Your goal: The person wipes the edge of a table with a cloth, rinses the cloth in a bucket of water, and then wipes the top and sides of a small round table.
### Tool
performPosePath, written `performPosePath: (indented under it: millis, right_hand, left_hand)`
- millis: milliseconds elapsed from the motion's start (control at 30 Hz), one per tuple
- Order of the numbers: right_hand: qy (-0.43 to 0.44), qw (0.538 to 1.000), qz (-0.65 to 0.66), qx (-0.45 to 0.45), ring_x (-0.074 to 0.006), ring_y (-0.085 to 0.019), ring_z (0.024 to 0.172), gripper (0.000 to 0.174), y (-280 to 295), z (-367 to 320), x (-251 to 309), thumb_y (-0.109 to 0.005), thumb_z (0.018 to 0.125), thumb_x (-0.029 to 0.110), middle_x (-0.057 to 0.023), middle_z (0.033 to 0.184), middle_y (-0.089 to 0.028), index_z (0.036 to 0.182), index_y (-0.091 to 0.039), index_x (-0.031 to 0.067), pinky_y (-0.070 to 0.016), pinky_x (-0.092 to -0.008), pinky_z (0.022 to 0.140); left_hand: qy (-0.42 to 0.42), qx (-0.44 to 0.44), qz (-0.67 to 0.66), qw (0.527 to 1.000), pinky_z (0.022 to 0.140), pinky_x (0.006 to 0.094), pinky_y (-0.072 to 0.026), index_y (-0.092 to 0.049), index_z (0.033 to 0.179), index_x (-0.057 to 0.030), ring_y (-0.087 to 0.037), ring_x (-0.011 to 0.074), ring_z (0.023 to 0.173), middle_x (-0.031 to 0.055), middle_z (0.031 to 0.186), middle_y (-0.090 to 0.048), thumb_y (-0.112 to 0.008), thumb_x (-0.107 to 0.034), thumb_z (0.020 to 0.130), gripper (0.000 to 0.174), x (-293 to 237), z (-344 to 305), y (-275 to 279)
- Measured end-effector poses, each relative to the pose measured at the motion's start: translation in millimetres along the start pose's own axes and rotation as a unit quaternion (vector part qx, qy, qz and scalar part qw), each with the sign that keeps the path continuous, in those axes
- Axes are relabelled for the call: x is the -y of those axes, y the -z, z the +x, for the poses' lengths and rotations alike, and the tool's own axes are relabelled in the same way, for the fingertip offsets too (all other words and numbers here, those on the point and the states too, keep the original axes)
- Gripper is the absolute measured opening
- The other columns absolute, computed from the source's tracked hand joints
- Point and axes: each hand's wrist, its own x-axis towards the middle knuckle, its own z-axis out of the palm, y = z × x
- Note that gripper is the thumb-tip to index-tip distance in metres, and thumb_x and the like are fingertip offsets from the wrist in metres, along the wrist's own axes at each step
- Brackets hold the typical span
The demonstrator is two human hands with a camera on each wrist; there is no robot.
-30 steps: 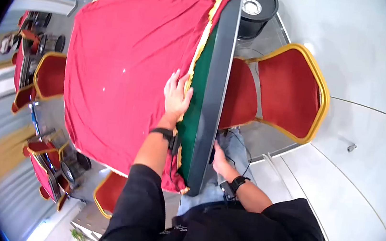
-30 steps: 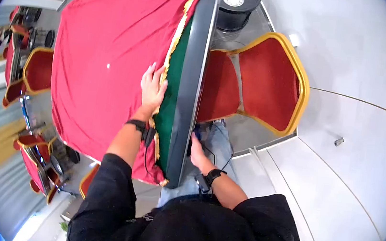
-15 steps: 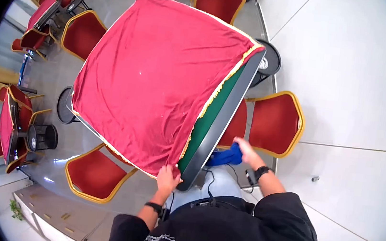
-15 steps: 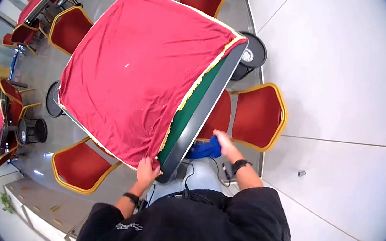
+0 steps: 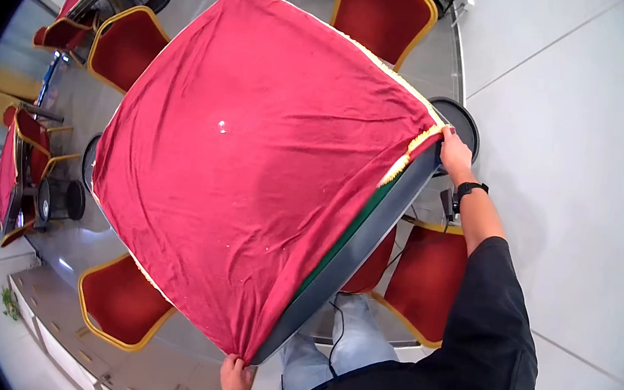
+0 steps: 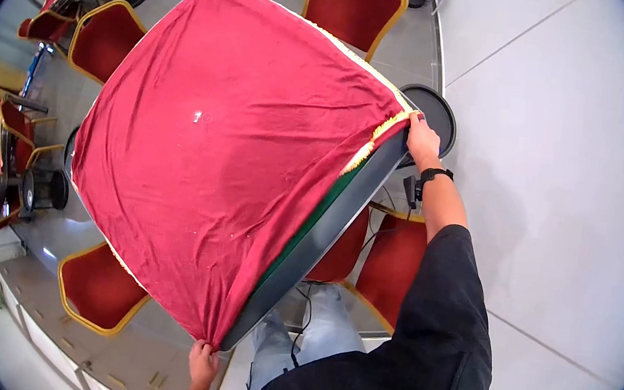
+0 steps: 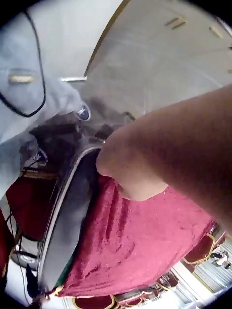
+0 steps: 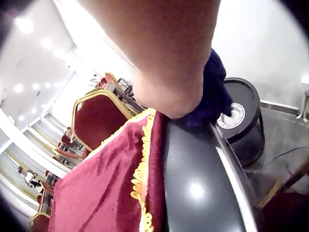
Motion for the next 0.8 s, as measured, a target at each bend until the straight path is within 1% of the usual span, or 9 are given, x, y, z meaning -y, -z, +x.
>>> performPosePath:
  millis: [67, 200, 300, 367, 433, 533, 633, 700, 800]
  right_hand:
    - [0.031, 0.999, -0.017, -0.022, -0.0401, -0.07, 0.093, 0.025, -5, 15, -12, -0.049, 0.096, 0.013, -0.016, 0.113, -0.067, 0.121, -0.052, 0.0109, -0.0572, -0.0512, 0.077]
    - [-0.006, 1.0, -0.009, -0.008, -0.0403, -0.07, 0.097, 0.042, -2, 12, -50, -0.048, 0.097, 0.012, -0.0185, 0.115, -0.067, 0.14, -0.043, 0.015, -0.0567, -0.0523, 0.08]
    - [-0.12, 0.99, 0.072, 0.03, -0.0442, -0.066, 0.104, 0.063, -14, 8, -92, -0.054, 0.089, 0.013, -0.0246, 0.119, -0.067, 0.15, -0.036, 0.0138, -0.0523, -0.0529, 0.09]
    - [-0.103, 0.99, 0.097, -0.015, -0.0434, -0.067, 0.102, 0.038, -44, 10, -140, -0.061, 0.086, 0.018, -0.0266, 0.107, -0.07, 0.122, -0.067, 0.0059, -0.0527, -0.0515, 0.091]
    - [-0.076, 0.958, 0.244, -0.133, -0.0403, -0.068, 0.098, 0.025, -33, -11, -153, -0.065, 0.087, 0.021, -0.0244, 0.099, -0.071, 0.102, -0.072, 0.003, -0.0538, -0.0484, 0.088]
    - [-0.056, 0.936, 0.31, -0.16, -0.0308, -0.071, 0.084, 0.023, 28, -73, -156, -0.066, 0.09, 0.016, -0.0179, 0.091, -0.073, 0.107, -0.069, 0.0009, -0.0558, -0.0404, 0.078]
    - [-0.053, 0.892, 0.429, -0.131, -0.0148, -0.066, 0.068, 0.021, 99, -166, -152, -0.065, 0.093, 0.015, -0.0089, 0.078, -0.07, 0.108, -0.069, 0.0014, -0.0536, -0.0312, 0.067]
    - [-0.029, 0.875, 0.466, -0.127, -0.014, -0.065, 0.07, 0.021, 120, -222, -168, -0.065, 0.094, 0.015, -0.007, 0.078, -0.069, 0.109, -0.069, 0.0011, -0.0529, -0.031, 0.067]
    - [-0.079, 0.826, 0.553, -0.075, -0.0109, -0.061, 0.073, 0.023, 202, -333, -171, -0.063, 0.097, 0.017, -0.0031, 0.082, -0.066, 0.114, -0.067, 0.0023, -0.0505, -0.0277, 0.068]
  left_hand:
    - [0.02, 0.021, 0.013, 0.999, 0.09, 0.0502, -0.0469, -0.06, 0.096, -0.0037, -0.057, 0.0404, 0.108, 0.0182, 0.115, -0.06, -0.066, -0.008, 0.075, 0.022, 0, -7, 4]
    - [0.038, 0.012, 0.077, 0.996, 0.086, 0.0492, -0.0505, -0.067, 0.098, -0.0062, -0.061, 0.04, 0.099, 0.0176, 0.109, -0.063, -0.063, -0.01, 0.073, 0.025, 19, -18, -15]
    - [0.139, 0.146, 0.105, 0.974, 0.089, 0.0471, -0.0525, -0.072, 0.104, -0.0085, -0.064, 0.0386, 0.101, 0.0172, 0.108, -0.068, -0.062, -0.015, 0.08, 0.027, 33, -30, -39]
    - [0.243, 0.231, -0.005, 0.942, 0.092, 0.0454, -0.0531, -0.073, 0.107, -0.0088, -0.066, 0.0362, 0.105, 0.0164, 0.109, -0.072, -0.062, -0.024, 0.086, 0.029, 38, -37, -55]
    - [0.222, 0.227, -0.075, 0.945, 0.095, 0.0455, -0.0527, -0.071, 0.113, -0.0075, -0.067, 0.0345, 0.107, 0.0161, 0.112, -0.073, -0.063, -0.03, 0.089, 0.034, 80, -49, -87]
    - [0.26, 0.117, -0.157, 0.946, 0.098, 0.0464, -0.0506, -0.07, 0.117, -0.0089, -0.066, 0.0349, 0.112, 0.0207, 0.114, -0.07, -0.065, -0.029, 0.088, 0.036, 10, -22, -28]
    - [0.084, -0.041, -0.088, 0.992, 0.104, 0.0471, -0.0466, -0.064, 0.129, -0.0087, -0.059, 0.0368, 0.122, 0.0215, 0.13, -0.063, -0.07, -0.028, 0.084, 0.049, -45, 8, -20]
    - [-0.046, -0.147, -0.014, 0.988, 0.11, 0.0487, -0.0403, -0.051, 0.142, -0.0083, -0.049, 0.0388, 0.133, 0.0204, 0.146, -0.05, -0.074, -0.026, 0.08, 0.068, -74, 33, -40]
    - [-0.046, -0.141, 0.04, 0.988, 0.113, 0.0507, -0.0355, -0.041, 0.148, -0.0064, -0.041, 0.0386, 0.137, 0.0182, 0.153, -0.042, -0.078, -0.028, 0.076, 0.084, -84, 63, -71]
